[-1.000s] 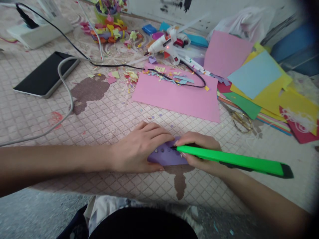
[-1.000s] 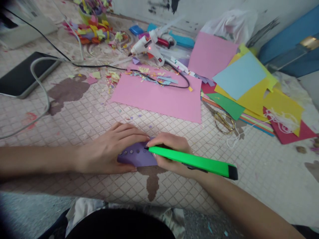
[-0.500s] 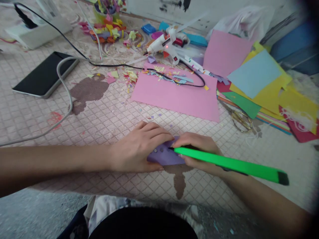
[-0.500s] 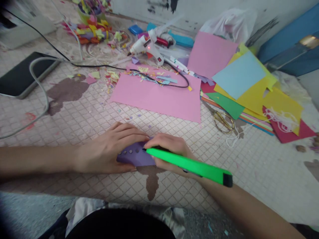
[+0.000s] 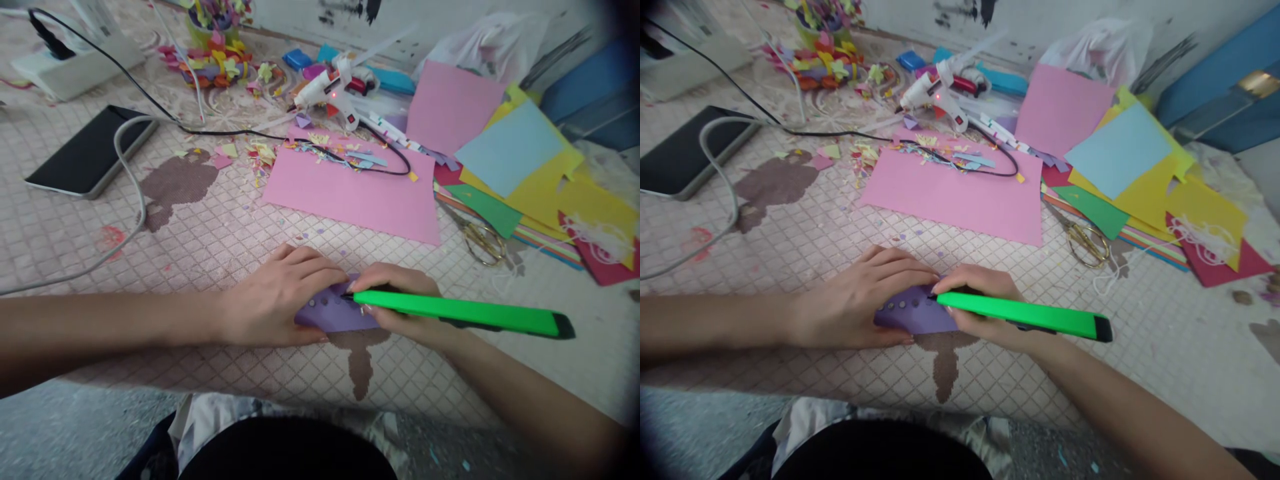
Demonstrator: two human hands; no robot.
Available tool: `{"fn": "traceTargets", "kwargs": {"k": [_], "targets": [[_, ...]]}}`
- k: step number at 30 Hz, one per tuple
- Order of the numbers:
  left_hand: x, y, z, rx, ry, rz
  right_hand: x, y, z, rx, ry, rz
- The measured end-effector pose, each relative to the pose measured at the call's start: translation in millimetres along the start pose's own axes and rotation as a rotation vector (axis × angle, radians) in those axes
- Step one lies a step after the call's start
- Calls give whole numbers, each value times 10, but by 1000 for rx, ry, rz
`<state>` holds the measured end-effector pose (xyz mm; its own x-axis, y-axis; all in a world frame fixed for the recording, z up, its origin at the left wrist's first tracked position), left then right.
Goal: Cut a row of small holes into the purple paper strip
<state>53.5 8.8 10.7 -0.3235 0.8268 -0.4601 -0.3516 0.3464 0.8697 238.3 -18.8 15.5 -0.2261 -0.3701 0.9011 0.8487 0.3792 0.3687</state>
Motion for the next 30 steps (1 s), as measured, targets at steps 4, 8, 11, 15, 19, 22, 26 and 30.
{"fn": "traceTargets", "kwargs": {"k": [4, 8, 11, 15, 19, 22, 26, 30], "targets": [[4, -4, 0, -17, -10, 3, 4, -8, 19, -2, 5, -22], [6, -10, 7, -17, -14, 6, 18, -7, 23, 5, 14, -50], [1, -7, 2, -20, -14, 5, 22, -14, 25, 21, 24, -50], [-6, -3, -1, -20, -12, 7, 22, -23, 24, 64, 65, -75], [-2, -2, 6, -11, -8, 7, -13, 22, -2, 39, 31, -6], [9, -4, 4, -5, -1, 3, -39, 68, -26, -47, -45, 14], [11, -3, -4, -18, -23, -13, 15, 43, -23, -30, 16, -26], [10, -3, 0, -26, -34, -36, 40, 24, -4, -14, 37, -49]]}}
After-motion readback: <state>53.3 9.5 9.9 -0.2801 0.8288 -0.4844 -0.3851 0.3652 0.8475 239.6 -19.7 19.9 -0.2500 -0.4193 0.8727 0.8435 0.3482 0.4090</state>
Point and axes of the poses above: each hand's wrist, its own z-axis towards the middle knuckle, its own y-axis out of the back of the hand, x = y × z, the point moved 4 cm from there along z, towards the middle knuckle, and after that the axes turned 5 degrees about z, right-handed, at the moved point
